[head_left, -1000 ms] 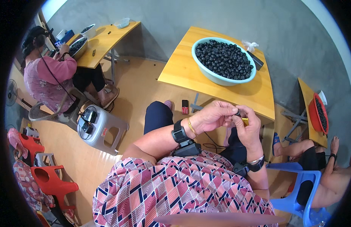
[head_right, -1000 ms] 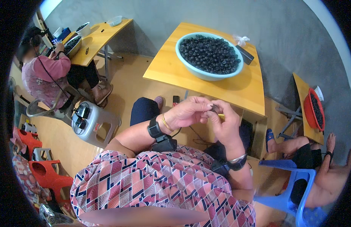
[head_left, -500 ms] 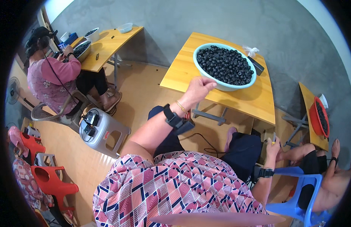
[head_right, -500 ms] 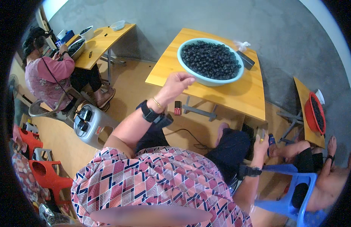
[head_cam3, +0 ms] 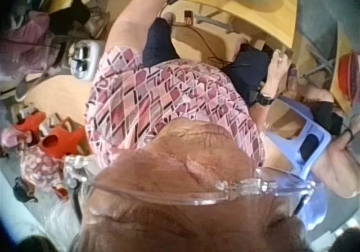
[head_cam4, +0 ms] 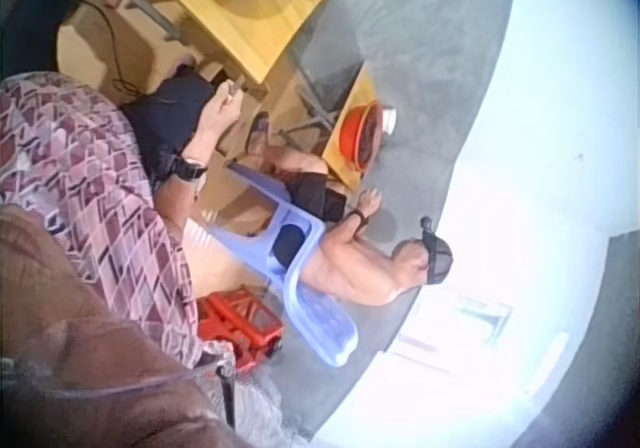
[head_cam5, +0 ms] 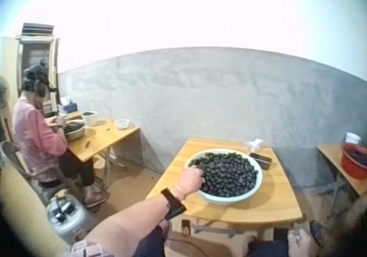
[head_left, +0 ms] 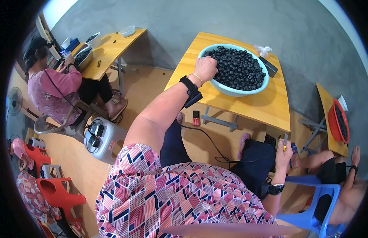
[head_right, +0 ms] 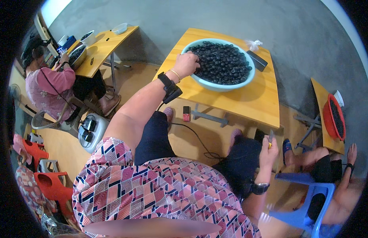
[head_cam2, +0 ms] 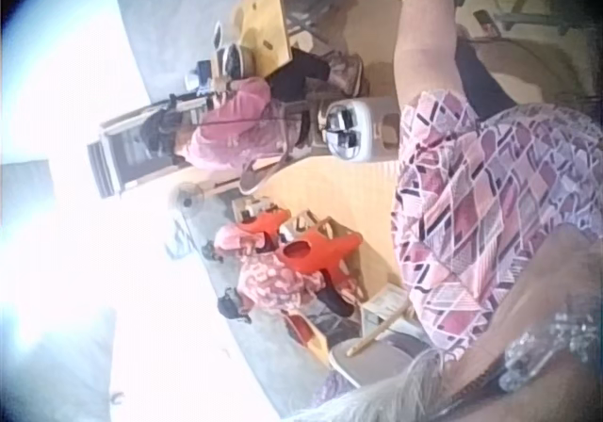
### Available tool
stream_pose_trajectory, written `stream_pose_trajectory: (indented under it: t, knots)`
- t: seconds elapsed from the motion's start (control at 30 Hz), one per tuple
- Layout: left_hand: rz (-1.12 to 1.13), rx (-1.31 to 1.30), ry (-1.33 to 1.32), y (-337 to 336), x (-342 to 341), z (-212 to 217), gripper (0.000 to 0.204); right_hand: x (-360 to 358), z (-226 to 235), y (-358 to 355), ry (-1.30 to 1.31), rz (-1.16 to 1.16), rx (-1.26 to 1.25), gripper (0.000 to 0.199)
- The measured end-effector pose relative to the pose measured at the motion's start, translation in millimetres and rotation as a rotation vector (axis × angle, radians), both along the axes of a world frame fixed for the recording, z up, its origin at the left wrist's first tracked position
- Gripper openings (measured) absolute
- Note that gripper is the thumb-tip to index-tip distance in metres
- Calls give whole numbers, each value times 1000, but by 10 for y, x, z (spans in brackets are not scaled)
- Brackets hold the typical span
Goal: Manually trimming or peeling small black rubber or plastic components using a small blade.
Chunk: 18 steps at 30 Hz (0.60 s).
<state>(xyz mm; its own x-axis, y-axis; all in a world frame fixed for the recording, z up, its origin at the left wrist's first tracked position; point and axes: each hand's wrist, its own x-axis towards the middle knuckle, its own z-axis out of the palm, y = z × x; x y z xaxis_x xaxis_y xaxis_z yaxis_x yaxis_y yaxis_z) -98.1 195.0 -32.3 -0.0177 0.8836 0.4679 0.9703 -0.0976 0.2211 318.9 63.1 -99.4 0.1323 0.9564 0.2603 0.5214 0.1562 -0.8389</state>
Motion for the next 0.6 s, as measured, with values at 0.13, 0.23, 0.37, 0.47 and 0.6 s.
stream_pose_trajectory:
  t: [0.13, 0.23, 0.37, 0.47, 0.6]
  knots:
    - [-22, -101, -68, 76, 18, 21, 15, -132, 141, -82, 6, 33, -21, 16]
    - [-41, -92, -79, 42, -11, 11, 17, -222, 184, -121, -7, 80, 10, 16]
    - [-145, -77, -405, -102, 38, 152, 18, -394, 383, -188, -48, 82, 32, 16]
    - [-432, -202, -1110, -431, 291, 272, 19, -600, 599, -254, -68, 130, 109, 15]
    - [-936, -406, -1854, -1086, 701, 267, 25, -921, 892, -311, 10, 304, 204, 12]
